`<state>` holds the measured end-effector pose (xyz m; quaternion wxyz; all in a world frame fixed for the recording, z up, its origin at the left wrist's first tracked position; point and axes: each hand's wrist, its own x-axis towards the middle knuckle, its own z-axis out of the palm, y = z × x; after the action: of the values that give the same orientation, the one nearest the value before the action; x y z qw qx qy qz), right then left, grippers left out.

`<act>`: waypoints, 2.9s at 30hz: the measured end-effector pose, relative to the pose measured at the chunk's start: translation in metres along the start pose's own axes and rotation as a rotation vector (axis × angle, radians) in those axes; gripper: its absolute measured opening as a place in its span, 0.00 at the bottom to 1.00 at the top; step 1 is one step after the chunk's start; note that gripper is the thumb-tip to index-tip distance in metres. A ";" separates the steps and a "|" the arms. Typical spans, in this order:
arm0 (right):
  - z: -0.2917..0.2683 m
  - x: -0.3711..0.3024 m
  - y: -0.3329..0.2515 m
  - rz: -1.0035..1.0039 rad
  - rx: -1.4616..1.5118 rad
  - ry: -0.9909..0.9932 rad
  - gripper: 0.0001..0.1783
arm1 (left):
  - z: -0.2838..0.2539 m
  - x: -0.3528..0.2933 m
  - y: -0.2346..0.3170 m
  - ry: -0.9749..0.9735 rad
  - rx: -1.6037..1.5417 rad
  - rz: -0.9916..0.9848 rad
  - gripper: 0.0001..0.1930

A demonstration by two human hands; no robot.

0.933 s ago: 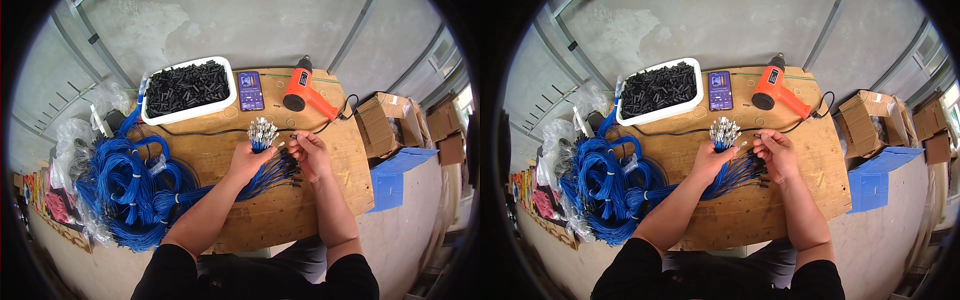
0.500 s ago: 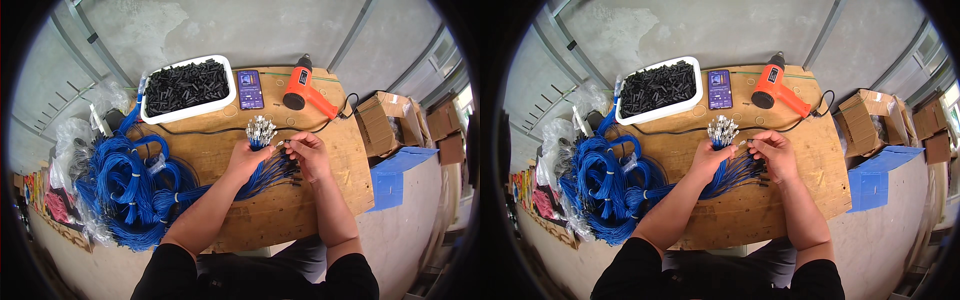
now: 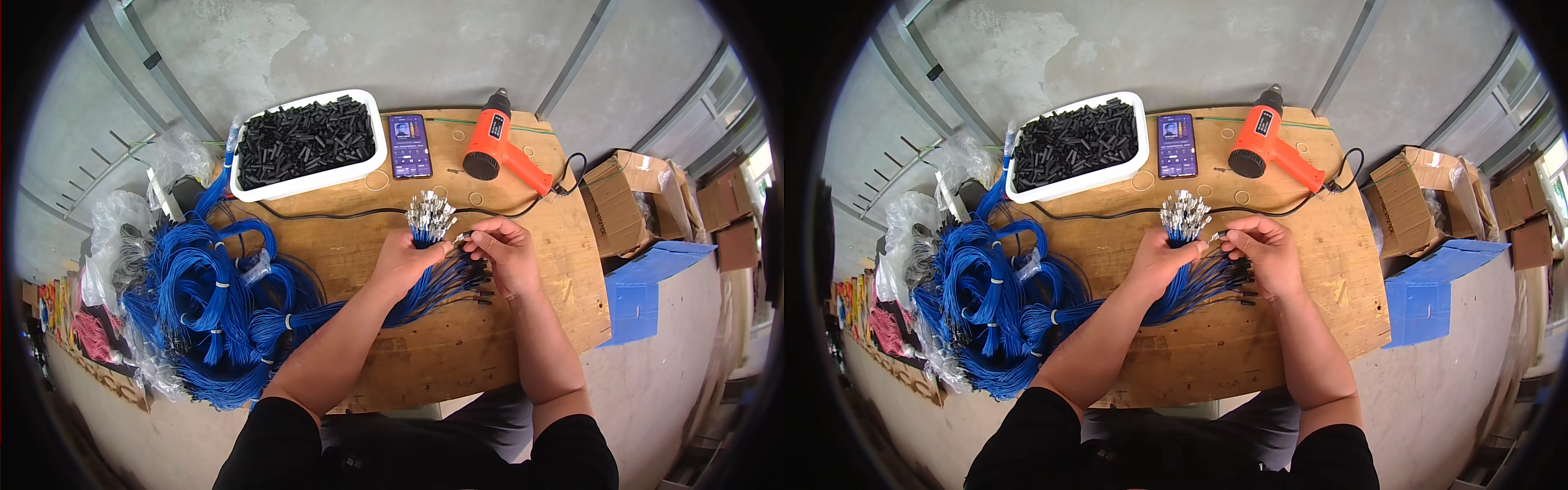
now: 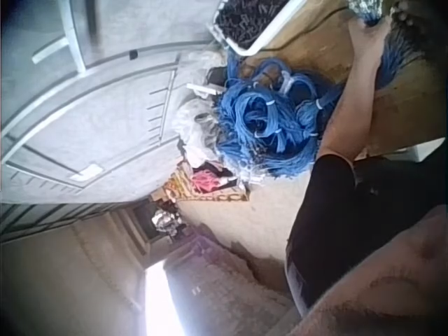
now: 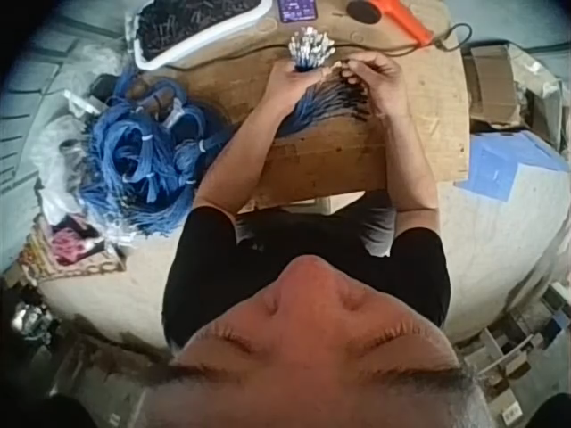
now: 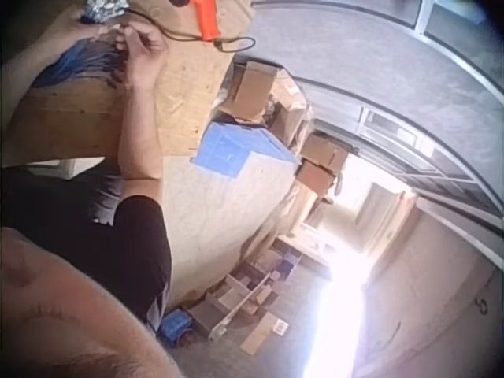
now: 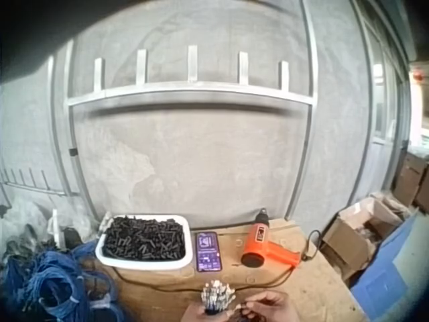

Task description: Applying small black heat shrink tubing pieces to the ends of individual wires within a larger blue cable bundle.

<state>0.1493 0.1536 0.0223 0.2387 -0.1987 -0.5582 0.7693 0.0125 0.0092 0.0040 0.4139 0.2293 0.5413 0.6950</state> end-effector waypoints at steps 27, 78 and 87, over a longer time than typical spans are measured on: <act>-0.002 0.001 0.000 -0.056 -0.043 -0.051 0.05 | -0.002 0.003 -0.009 -0.050 0.027 0.062 0.06; -0.007 0.004 -0.003 -0.355 -0.891 -0.449 0.11 | -0.010 0.005 -0.012 -0.038 0.006 0.045 0.08; 0.003 -0.001 -0.025 -0.341 -0.996 -0.603 0.21 | -0.011 0.007 -0.014 -0.062 -0.080 0.031 0.07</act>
<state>0.1521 0.1578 0.0468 0.0684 0.0323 -0.9181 0.3890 0.0048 0.0102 -0.0131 0.4285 0.2421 0.4965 0.7150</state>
